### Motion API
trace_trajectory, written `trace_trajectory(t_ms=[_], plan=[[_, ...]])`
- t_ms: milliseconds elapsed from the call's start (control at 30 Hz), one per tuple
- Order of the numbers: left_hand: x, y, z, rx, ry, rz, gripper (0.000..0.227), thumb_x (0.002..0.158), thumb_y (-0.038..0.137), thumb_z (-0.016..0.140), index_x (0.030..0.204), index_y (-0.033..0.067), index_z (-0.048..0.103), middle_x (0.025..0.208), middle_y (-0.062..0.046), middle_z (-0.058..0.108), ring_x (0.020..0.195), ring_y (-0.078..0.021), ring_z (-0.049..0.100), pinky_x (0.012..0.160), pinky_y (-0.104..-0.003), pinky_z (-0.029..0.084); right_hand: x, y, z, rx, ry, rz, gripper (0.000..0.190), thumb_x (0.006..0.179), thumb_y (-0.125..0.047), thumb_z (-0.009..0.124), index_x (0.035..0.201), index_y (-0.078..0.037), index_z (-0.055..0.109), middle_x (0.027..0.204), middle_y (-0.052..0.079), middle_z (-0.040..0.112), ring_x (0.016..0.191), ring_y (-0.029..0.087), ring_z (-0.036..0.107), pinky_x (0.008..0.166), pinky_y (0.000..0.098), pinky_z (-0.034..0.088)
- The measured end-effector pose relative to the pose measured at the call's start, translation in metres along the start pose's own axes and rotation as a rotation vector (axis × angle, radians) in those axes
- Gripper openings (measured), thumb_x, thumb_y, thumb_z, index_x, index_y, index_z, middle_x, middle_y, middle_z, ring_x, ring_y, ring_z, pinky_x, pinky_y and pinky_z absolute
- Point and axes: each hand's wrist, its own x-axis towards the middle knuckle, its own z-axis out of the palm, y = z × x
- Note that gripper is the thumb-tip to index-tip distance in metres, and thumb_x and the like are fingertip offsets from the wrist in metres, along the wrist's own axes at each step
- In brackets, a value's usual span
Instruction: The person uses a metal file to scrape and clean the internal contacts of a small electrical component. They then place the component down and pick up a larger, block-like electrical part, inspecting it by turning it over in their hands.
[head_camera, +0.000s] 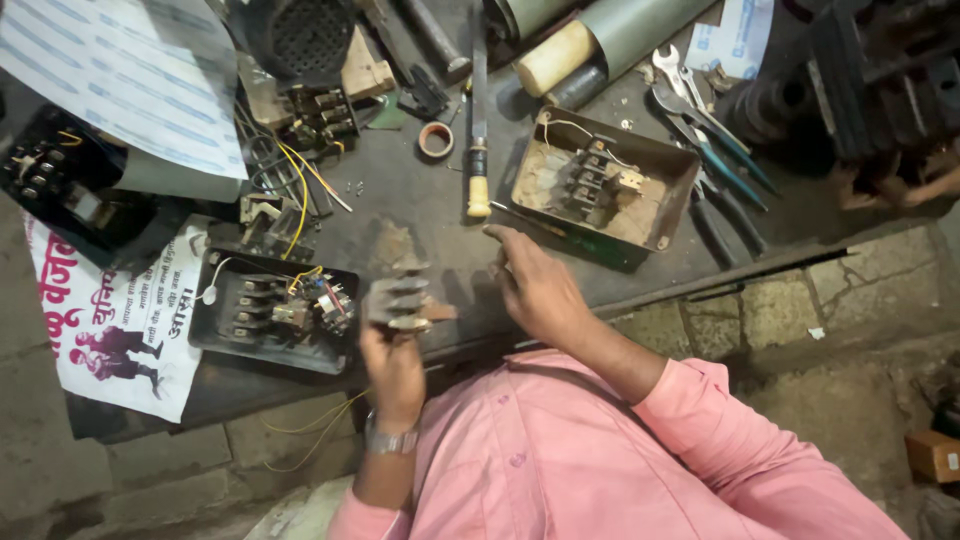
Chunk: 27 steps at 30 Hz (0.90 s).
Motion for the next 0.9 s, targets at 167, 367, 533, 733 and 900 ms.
trace_trajectory(t_ms=[167, 367, 533, 733, 900], plan=[[-0.018, 0.045, -0.014, -0.33, -0.054, 0.045, 0.052, 0.107, 0.019, 0.058, 0.153, 0.0114, 0.035, 0.126, -0.015, 0.063, 0.108, -0.0268, 0.068, 0.099, -0.043, 0.057, 0.026, -0.01, -0.017, -0.19, 0.176, -0.352, 0.037, 0.086, -0.01, 0.071, 0.123, -0.008, 0.061, 0.107, 0.016, 0.062, 0.102, 0.04, 0.06, 0.088, 0.0501, 0.047], [-0.035, 0.084, -0.028, -0.275, 0.08, -0.041, 0.054, 0.102, 0.015, 0.061, 0.149, 0.0098, 0.035, 0.128, -0.017, 0.061, 0.114, -0.0261, 0.065, 0.102, -0.044, 0.054, 0.116, 0.004, -0.007, -0.331, 0.244, -0.42, 0.031, 0.088, -0.005, 0.071, 0.118, -0.007, 0.067, 0.113, 0.016, 0.06, 0.102, 0.04, 0.057, 0.086, 0.0507, 0.043], [-0.047, 0.095, -0.052, -0.243, 0.21, -0.032, 0.044, 0.101, 0.012, 0.065, 0.138, 0.0037, 0.045, 0.118, -0.013, 0.064, 0.1, -0.0242, 0.068, 0.092, -0.043, 0.056, 0.222, 0.014, 0.045, -0.585, 0.224, -0.613, 0.033, 0.072, -0.012, 0.072, 0.105, -0.006, 0.069, 0.112, 0.018, 0.059, 0.111, 0.039, 0.057, 0.083, 0.0507, 0.041], [-0.054, 0.091, -0.082, -0.381, 0.23, 0.016, 0.038, 0.104, 0.01, 0.065, 0.139, 0.0008, 0.053, 0.102, -0.014, 0.068, 0.068, -0.0172, 0.063, 0.08, -0.038, 0.056, 0.251, 0.022, 0.059, -0.736, 0.205, -0.634, 0.016, 0.084, -0.01, 0.07, 0.099, -0.008, 0.068, 0.118, 0.017, 0.064, 0.118, 0.036, 0.058, 0.093, 0.0504, 0.042], [-0.045, 0.092, -0.091, -0.468, 0.226, 0.011, 0.025, 0.107, 0.018, 0.061, 0.124, -0.001, 0.059, 0.102, -0.011, 0.067, 0.078, -0.0164, 0.061, 0.073, -0.032, 0.051, 0.194, 0.012, 0.029, -0.291, 0.273, -0.464, 0.009, 0.103, -0.007, 0.068, 0.107, 0.001, 0.067, 0.104, 0.018, 0.069, 0.095, 0.037, 0.066, 0.082, 0.0447, 0.05]])
